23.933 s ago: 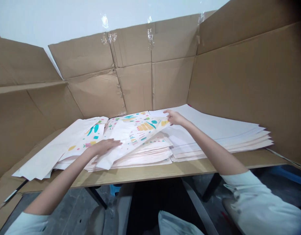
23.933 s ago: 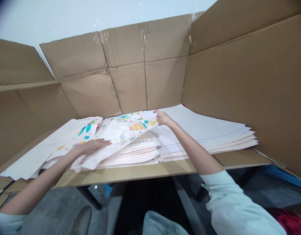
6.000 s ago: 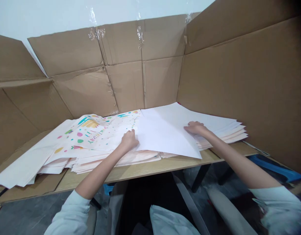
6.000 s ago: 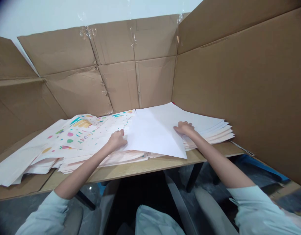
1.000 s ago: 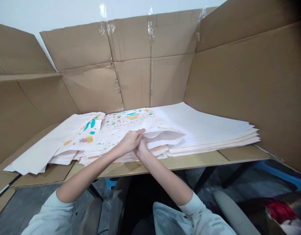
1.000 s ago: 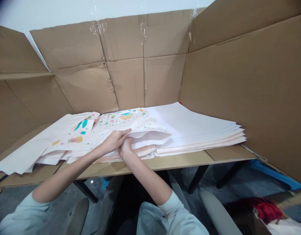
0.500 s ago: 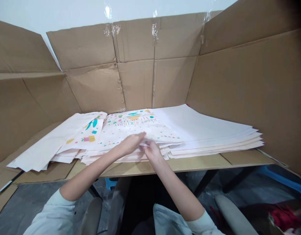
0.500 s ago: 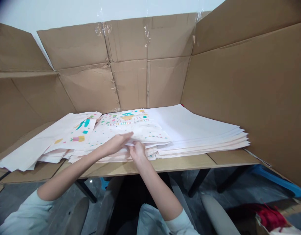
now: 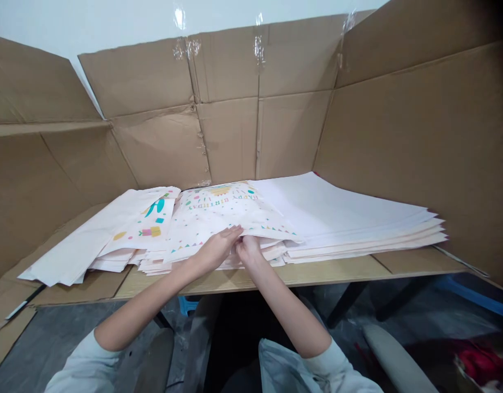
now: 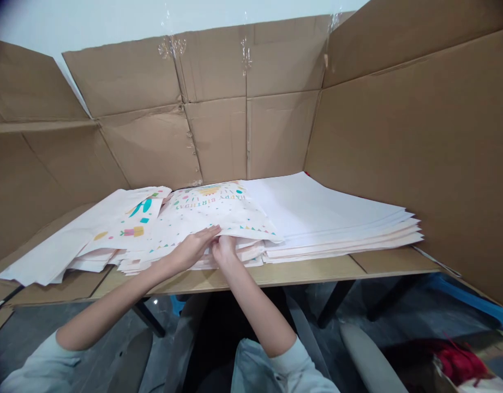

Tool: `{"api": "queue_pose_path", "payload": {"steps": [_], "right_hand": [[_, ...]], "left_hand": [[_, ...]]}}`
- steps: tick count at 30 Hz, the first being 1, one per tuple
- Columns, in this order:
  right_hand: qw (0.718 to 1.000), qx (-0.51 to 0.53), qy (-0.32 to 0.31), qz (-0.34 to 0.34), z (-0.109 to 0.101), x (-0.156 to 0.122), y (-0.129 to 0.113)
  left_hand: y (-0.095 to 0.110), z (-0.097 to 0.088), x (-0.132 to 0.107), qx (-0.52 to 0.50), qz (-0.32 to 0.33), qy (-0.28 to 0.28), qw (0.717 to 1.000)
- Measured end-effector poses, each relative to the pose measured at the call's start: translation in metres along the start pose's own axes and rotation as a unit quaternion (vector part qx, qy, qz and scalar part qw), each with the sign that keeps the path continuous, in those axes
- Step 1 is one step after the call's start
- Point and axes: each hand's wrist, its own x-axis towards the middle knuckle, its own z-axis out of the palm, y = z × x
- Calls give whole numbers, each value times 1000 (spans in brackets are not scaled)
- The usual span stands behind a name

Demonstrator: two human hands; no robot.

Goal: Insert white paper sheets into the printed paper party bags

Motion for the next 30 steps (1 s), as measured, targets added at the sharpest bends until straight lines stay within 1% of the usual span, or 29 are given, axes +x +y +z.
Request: {"api": "queue_pose_path", "payload": {"steps": [3,6,11,15,18,21,26,30], "right_hand": [[999,21,10,28,9,4,1],[999,6,18,37,17,5,0],[1000,9,14,24,22,6,2],[999,29,38,24,26,7,10],[998,28,53,16,27,6,18],[998,16,66,17,28,5,21],[999,19,49,6,29,6,20],[997,11,66,37,32,5,27]], "left_hand": [[-6,-3,3,-11,4,14,1000],[-12,-4,2,-36,2,30,999],[-19,-7,-3,-99,-1,49,994],[-21,-12,-7,-126,-16,66,990],[-24,-14,-11,-130,-25,69,989],[-27,-15,-14,-122,-30,75,989],[-29,-16,-17,-114,-18,64,991],[-34,-13,-14,-100,-1,92,991]]}}
